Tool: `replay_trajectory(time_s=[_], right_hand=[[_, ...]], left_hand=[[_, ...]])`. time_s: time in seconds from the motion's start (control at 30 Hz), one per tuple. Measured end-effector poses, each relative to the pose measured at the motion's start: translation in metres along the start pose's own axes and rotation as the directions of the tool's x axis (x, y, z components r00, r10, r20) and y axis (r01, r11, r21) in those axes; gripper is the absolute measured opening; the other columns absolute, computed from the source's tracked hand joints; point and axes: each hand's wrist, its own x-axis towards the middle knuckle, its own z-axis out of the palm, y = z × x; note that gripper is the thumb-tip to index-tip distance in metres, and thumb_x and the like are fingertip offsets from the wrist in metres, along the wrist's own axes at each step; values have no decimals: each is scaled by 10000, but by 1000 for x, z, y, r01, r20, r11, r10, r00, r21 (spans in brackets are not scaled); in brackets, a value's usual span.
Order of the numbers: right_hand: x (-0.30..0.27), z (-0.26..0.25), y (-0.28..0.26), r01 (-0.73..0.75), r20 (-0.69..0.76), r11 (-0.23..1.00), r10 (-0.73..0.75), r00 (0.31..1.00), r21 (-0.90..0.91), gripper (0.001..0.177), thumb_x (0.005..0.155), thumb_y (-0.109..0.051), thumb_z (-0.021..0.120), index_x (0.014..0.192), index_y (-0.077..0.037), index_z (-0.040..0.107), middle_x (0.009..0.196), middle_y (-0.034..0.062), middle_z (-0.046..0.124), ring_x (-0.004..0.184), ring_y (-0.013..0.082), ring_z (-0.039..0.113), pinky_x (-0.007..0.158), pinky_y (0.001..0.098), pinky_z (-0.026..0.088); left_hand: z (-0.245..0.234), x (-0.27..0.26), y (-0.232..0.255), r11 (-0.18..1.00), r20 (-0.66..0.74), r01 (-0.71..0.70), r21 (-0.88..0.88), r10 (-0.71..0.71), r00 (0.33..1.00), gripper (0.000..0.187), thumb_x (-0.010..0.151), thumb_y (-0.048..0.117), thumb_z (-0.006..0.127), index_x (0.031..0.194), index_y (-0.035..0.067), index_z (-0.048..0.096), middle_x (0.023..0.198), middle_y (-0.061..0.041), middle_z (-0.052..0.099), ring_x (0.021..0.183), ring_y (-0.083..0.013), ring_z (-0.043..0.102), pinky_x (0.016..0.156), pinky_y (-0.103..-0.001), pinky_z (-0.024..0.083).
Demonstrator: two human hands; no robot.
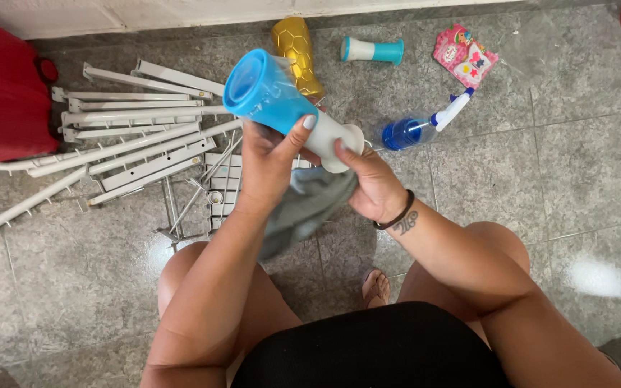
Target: The person cleans several plastic objects using a spray bottle and a cloth.
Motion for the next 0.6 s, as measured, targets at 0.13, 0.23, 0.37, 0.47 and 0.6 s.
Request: replay_trajectory(time_s=[0.13,0.23,0.37,0.47,0.6], right_hand=[[-15,-1,-21,25,-153,989,-47,987,-145,343,968,-217,873,1226,0,807,1166,260,839,1053,433,841,949,596,699],[0,-60,-25,82,-271,930,-188,944,-359,339,960,-296,922,1192,-71,820,1076,187,854,952,318,860,891,498,721],[-3,-83,-19,301,-94,706,-461,882,-641,366,1155,-376,664,1411,-121,720,1265,149,802,1146,308,791,1034,504,646],[-14,-19,-8,560,366,273,-527,767,-782,321,1203,-279,555,1442,-120,699,1453,183,689,1359,373,628,1190,583,491],[-29,15,-9,780,737,-113,-433,519,-616,308,1166,-97,590,1416,28,717,1694,269,527,1555,537,477,1236,671,449]], left_hand=[[-9,2,-12,999,-1,32,-28,-32,999,453,987,22,881,1286,-64,553,1087,-279,779,804,-388,833,501,-493,729],[-26,8,-16,983,-9,-131,130,133,991,485,1004,19,895,1391,19,603,1351,-211,737,1234,-284,738,1032,-498,689],[-19,3,-18,992,95,25,-121,-13,995,450,976,20,815,1405,30,680,1446,-212,730,1388,-352,696,1175,-502,591],[-24,4,-50,977,51,71,-203,-62,997,481,894,-28,812,1363,36,727,1329,-186,755,1235,-324,729,1086,-499,604],[-26,6,-47,993,2,-84,-78,84,996,447,880,105,957,1283,22,781,1213,-169,815,1139,-262,772,1034,-443,658]])
